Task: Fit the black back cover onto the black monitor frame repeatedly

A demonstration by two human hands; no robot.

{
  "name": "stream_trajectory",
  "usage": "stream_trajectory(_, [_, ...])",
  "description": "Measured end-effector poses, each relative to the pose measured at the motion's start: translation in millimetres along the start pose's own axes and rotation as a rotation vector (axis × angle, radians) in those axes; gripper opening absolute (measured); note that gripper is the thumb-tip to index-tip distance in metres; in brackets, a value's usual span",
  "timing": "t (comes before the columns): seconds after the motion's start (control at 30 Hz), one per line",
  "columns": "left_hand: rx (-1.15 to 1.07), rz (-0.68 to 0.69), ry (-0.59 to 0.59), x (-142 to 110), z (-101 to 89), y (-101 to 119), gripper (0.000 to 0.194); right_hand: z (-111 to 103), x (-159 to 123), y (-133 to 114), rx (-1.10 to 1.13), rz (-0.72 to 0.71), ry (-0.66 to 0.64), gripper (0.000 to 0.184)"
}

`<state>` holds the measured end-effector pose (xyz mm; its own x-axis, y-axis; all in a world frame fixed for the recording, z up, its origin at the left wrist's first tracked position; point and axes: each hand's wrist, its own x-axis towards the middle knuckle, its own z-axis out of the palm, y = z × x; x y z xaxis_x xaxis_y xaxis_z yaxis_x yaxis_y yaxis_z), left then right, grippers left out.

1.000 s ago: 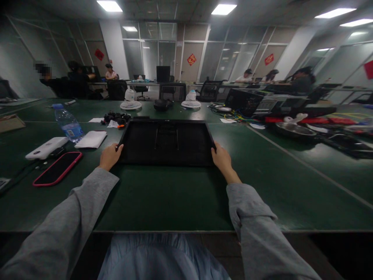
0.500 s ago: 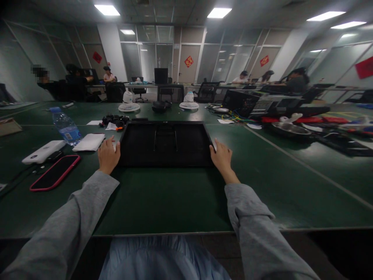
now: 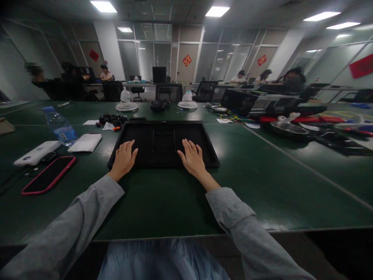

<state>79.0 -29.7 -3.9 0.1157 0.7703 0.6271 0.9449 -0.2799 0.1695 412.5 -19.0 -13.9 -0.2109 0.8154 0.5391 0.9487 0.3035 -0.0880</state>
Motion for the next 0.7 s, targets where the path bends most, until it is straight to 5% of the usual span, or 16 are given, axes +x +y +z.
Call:
stream_trajectory(0.33, [0.063, -0.009, -0.124, 0.0, 3.1, 3.0, 0.049, 6.7, 0.6, 0.3, -0.020, 0.021, -0.050, 0.075])
stream_trajectory(0.7, [-0.011, -0.059, -0.064, -0.2, -3.1, 0.6, 0.044, 5.7, -1.0, 4.1, 0.044, 0.032, 0.029, 0.069])
